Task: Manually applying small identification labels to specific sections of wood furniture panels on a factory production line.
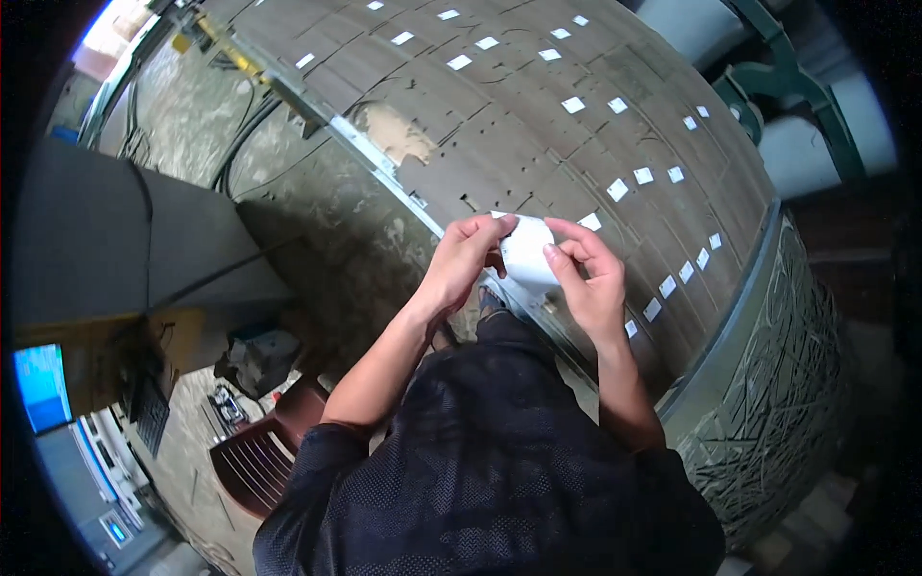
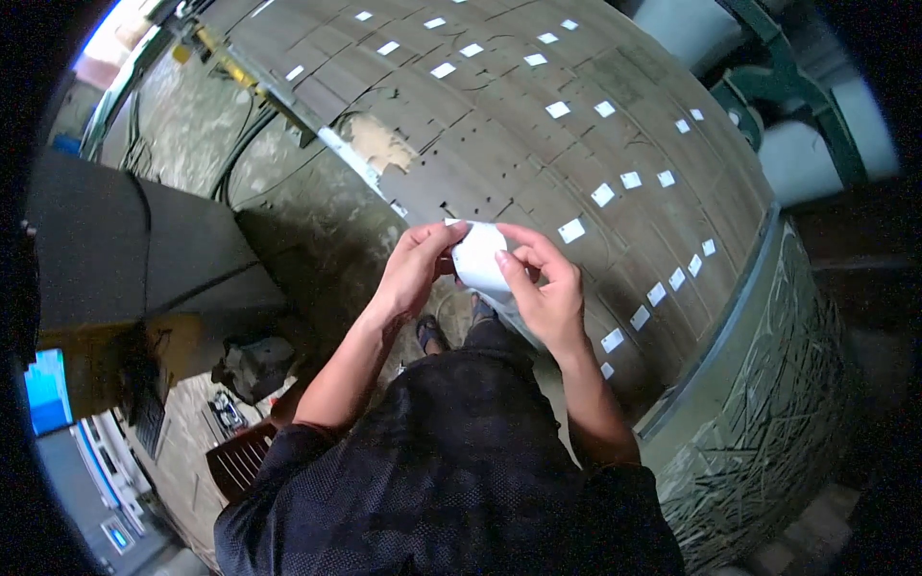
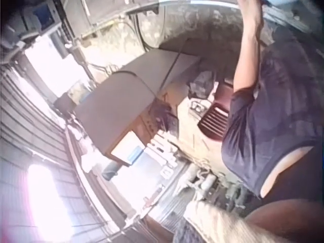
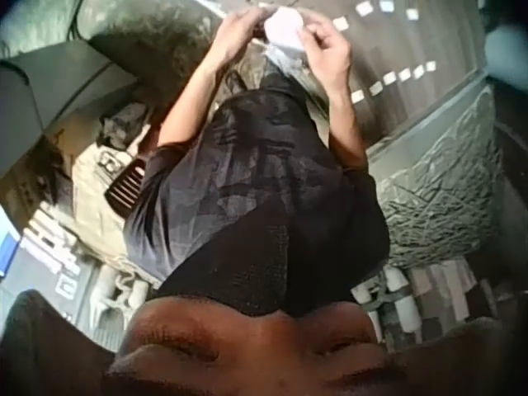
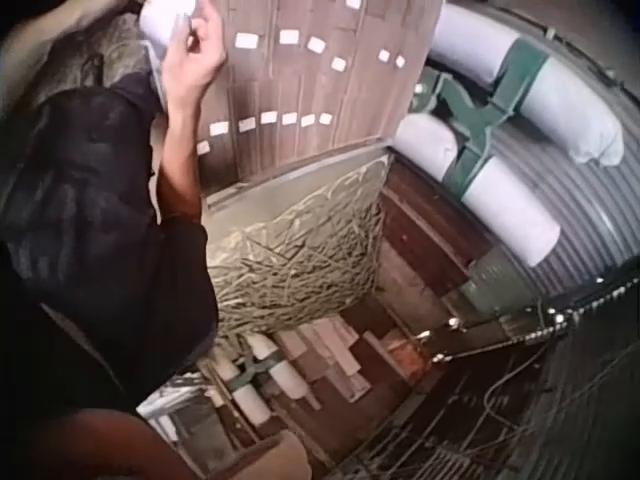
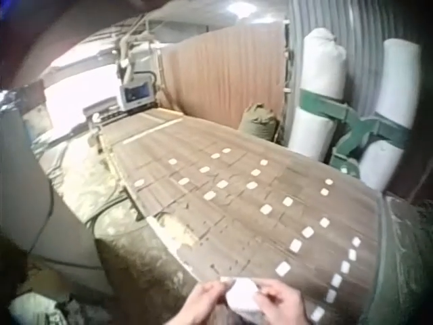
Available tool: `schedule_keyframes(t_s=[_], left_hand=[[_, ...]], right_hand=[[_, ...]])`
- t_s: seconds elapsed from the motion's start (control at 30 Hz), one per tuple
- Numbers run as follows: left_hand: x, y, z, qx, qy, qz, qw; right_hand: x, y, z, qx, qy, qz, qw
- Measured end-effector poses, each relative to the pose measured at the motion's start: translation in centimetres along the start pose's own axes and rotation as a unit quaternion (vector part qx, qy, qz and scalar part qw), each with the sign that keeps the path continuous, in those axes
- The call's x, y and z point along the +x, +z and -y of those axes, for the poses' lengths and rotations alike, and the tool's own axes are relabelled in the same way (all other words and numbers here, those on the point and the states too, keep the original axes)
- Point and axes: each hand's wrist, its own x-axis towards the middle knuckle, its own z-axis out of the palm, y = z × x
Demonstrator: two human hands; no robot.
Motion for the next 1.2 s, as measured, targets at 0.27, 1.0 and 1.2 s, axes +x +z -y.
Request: schedule_keyframes(t_s=[0.27, 1.0, 1.2], left_hand=[[-2.0, -3.4, 1.3, 0.061, 0.015, 0.016, 0.998], [-4.8, -4.6, -0.4, -0.057, -0.01, -0.105, 0.993], [-9.4, -9.4, -0.8, -0.075, 0.014, -0.134, 0.988]], right_hand=[[-0.9, 3.0, -0.4, -0.005, 0.006, 0.001, 1.0], [1.0, 6.3, 0.6, 0.033, 0.03, 0.082, 0.996], [0.1, 11.8, 1.5, -0.028, 0.008, 0.11, 0.994]])
